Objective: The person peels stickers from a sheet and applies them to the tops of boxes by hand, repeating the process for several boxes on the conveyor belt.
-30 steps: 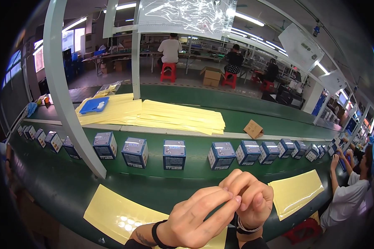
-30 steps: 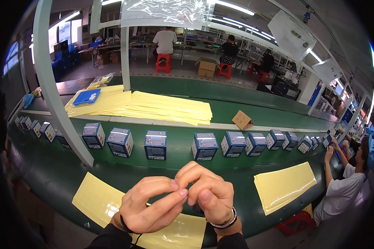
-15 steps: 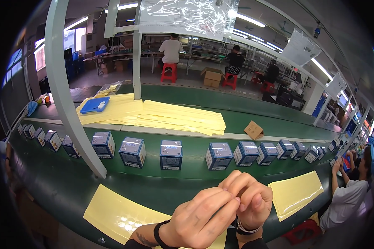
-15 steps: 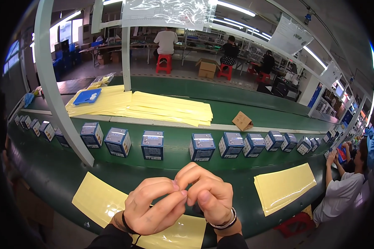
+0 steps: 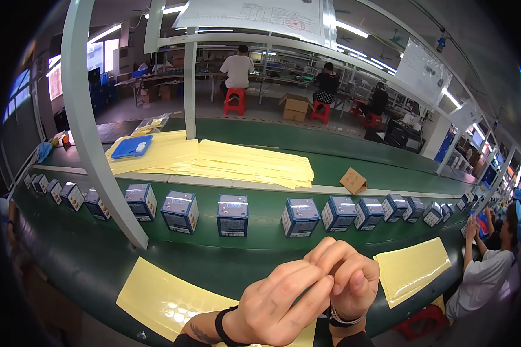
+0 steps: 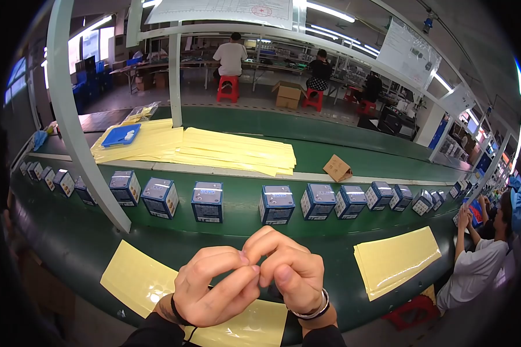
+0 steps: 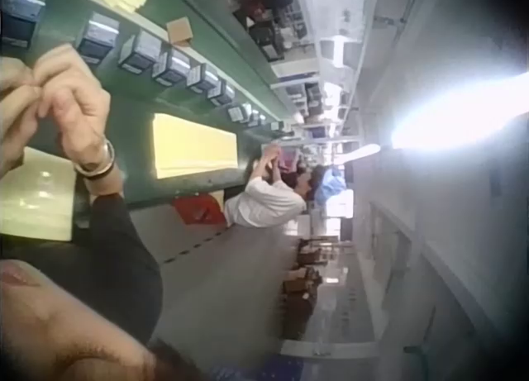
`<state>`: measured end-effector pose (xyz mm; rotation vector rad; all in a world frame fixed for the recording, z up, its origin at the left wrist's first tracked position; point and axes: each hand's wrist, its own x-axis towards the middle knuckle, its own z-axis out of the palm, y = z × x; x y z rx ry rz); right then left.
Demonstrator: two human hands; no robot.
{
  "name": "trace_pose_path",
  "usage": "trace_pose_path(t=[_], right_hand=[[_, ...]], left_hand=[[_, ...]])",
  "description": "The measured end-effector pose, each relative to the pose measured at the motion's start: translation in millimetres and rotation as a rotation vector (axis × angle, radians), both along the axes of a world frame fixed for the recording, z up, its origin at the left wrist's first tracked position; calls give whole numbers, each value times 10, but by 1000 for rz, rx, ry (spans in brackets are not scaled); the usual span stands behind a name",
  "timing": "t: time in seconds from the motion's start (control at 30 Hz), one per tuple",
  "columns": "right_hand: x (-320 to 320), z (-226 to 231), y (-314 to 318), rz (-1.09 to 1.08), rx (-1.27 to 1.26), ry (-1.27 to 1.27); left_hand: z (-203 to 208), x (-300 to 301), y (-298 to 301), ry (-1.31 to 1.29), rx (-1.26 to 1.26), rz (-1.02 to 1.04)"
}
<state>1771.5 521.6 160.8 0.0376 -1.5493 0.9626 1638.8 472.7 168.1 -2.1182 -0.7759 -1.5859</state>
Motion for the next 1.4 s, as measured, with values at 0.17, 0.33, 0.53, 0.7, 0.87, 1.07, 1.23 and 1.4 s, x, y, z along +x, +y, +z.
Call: trace_pose_path(t=[0.17,0.33,0.53,0.7,0.87,1.07,1.23,1.4], right_hand=[[30,-18,-12,-6,-12,3],[57,-27,-27,-7,-21,16],[112,38,-68,8,-105,40],[277,91,-185,81,44,170],[382,164,-639,-142,215,326],[924,340,-535,-1,348,-175],[1011,-299,-670,-81,92,-601],[1018,-1214,-1142,-409,-243,-897]], left_hand=[[-22,28,-1,-1,-2,-1],[-7,90,-10,-41,9,-23],[81,35,-86,-17,-65,-38],[267,-413,-649,-185,95,-77],[280,-757,-1129,288,-252,20],[-1033,-547,-1150,518,-1001,48],[-1647,-290,-1350,442,-1170,259],[-1667,-155,-1335,369,-1217,272]])
